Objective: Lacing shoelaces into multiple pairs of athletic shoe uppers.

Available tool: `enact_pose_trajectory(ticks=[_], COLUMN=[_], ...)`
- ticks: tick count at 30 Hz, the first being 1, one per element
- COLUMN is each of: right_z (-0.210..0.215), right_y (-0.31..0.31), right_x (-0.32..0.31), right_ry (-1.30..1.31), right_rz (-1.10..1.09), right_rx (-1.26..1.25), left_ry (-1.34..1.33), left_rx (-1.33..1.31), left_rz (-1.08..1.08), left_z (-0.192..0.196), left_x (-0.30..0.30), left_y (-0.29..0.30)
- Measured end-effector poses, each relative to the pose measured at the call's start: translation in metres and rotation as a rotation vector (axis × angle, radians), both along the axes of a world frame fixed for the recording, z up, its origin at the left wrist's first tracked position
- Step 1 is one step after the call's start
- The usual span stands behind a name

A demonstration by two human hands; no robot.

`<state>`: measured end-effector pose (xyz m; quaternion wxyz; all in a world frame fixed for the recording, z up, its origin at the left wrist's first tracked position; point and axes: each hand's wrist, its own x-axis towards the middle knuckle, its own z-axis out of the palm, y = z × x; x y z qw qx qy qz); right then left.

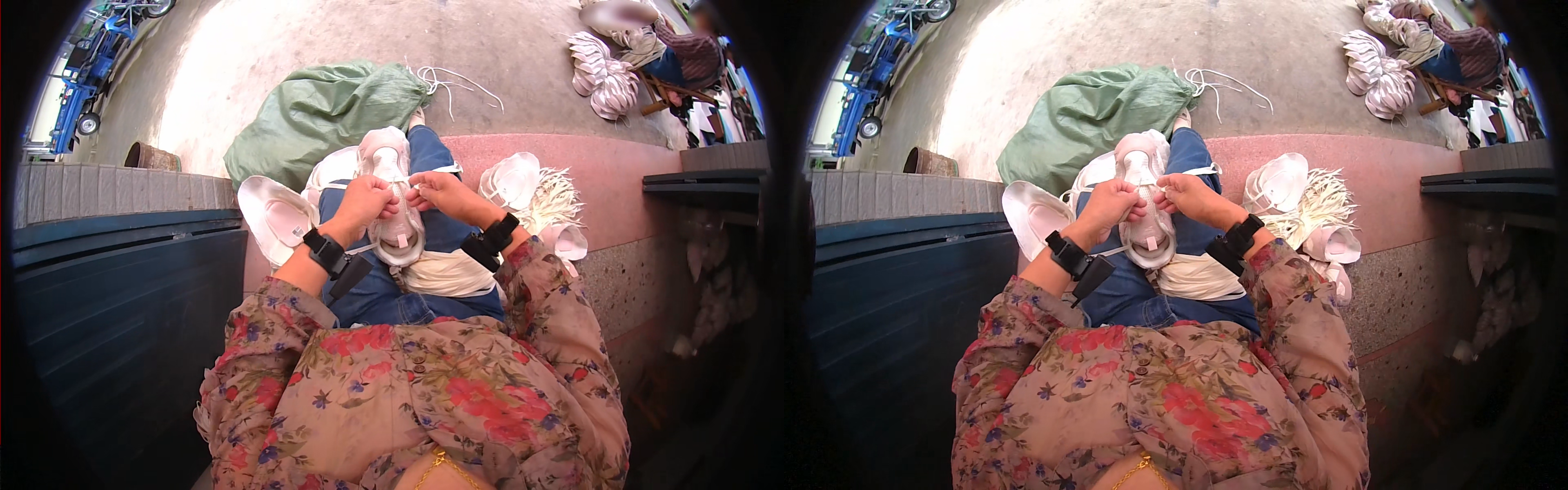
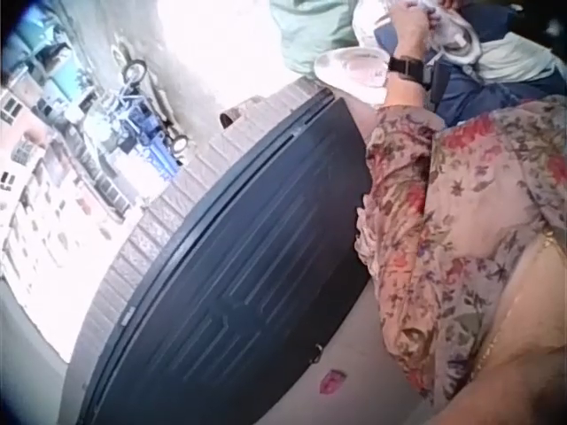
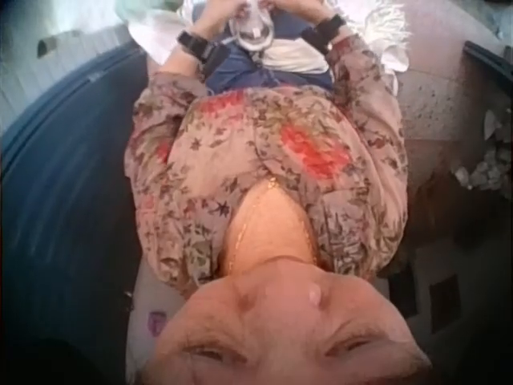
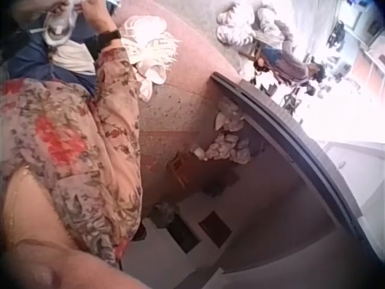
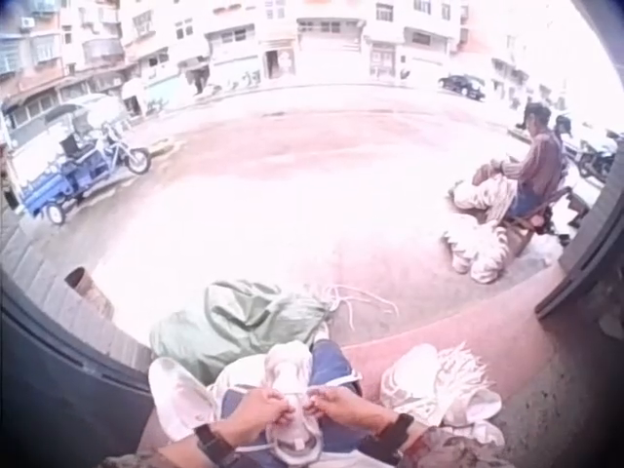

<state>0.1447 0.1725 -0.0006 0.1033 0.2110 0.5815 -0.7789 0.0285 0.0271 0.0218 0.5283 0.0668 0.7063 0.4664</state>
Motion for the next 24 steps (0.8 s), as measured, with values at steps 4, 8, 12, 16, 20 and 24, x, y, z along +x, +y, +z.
enact_pose_trajectory(ticks=[4, 8, 12, 16, 20, 24], right_z=[-0.009, -0.006, -0.012, -0.019, -0.017, -0.021], right_y=[0.013, 0.005, -0.003, 0.001, -0.003, -0.001], right_x=[0.001, 0.004, 0.007, 0.001, -0.007, -0.016], right_ry=[-0.045, -0.091, -0.093, 0.161, 0.345, 0.275], right_rz=[-0.002, -0.098, -0.056, 0.209, 0.19, 0.268], right_rx=[-0.238, -0.267, 0.211, 0.978, 1.411, 1.478], left_ry=[-0.113, -0.014, -0.013, 0.024, -0.008, -0.011], left_rx=[-0.007, 0.018, 0.035, 0.118, 0.144, 0.138], left_rz=[0.049, 0.075, 0.208, 0.374, 0.374, 0.347], left_z=[-0.014, -0.023, -0.018, -0.021, -0.022, -0.021], left_x=[0.001, 0.004, 0.015, 0.025, 0.025, 0.024], left_y=[0.014, 0.022, 0.024, 0.021, 0.019, 0.018])
